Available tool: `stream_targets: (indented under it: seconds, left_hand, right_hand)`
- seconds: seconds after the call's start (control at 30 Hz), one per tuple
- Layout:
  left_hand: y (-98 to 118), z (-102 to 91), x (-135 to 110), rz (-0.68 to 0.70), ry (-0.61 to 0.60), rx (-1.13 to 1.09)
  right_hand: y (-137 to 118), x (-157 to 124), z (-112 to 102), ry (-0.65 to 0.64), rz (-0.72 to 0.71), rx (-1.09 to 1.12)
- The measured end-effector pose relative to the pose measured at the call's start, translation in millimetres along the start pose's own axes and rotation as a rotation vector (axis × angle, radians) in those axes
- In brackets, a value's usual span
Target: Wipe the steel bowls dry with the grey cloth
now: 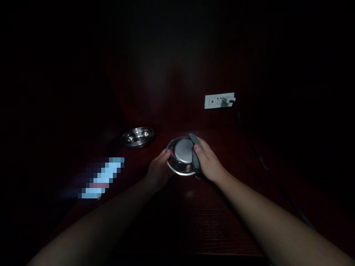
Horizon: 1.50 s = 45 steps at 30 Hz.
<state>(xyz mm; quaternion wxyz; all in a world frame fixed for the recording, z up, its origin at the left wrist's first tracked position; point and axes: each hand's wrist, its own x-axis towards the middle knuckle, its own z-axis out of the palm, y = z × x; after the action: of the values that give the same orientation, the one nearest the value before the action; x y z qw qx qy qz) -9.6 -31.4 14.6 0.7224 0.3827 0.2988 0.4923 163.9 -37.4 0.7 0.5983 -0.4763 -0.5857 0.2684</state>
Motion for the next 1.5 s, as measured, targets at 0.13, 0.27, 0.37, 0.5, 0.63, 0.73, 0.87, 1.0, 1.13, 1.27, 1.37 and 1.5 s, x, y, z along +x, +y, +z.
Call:
stream_targets:
  seconds: [0.13,0.27,0.37,0.5,0.63,0.73,0.87,1.0,1.13,1.27,1.37,1.5]
  left_hand:
    - [1,2.1,0,-0.008,-0.005,-0.001]
    - [0,0.8,0,-0.024,-0.002,0.034]
    - [-3,-1.7,0,-0.01,-0.007,0.046]
    - [-6,-3.8,2,0.01,-0.001,0.043]
    - [-7,-3.5,2,0.022,0.014,0.043]
    - [-7,-3.2,2,0.033,0.016,0.067]
    - [-8,-4.3,3,0.083,0.001,0.093]
    - [-9,-4.3,4,0.094,0.022,0.097]
    - [-8,-3.1,3,0.073,0.017,0.111]
    - [-9,-4.1,3,0.066,-0.044,0.121]
    - [-8,-5.1,3,0.051,-0.083,0.11]
    - [-6,-3.8,3,0.011,-0.095,0.091]
  right_hand:
    - [-7,-1,-1,-0.019,-0.072,-0.06]
    - [-12,-1,-1,-0.03,-0.125,-0.106]
    - [-13,-2,-1,-0.053,-0.153,-0.122]
    - [-12,-2,0,-0.082,-0.212,-0.167]
    - [-11,-2,-2,-0.098,-0.276,-0.222]
    - [-12,-3,-4,-0.115,-0.323,-0.224]
    - [-14,-6,-6,-0.169,-0.397,-0.2]
    - [-18,-8,-6,-0.225,-0.441,-0.212]
    - [-22,-8,-9,-0.273,-0.449,-0.229]
    - [-23,-7,-10,-0.335,-0.425,-0.206]
    - [-22,-7,-7,-0.314,-0.365,-0.183]
    - [-19,-5,-2,-0.164,-0.286,-0.135]
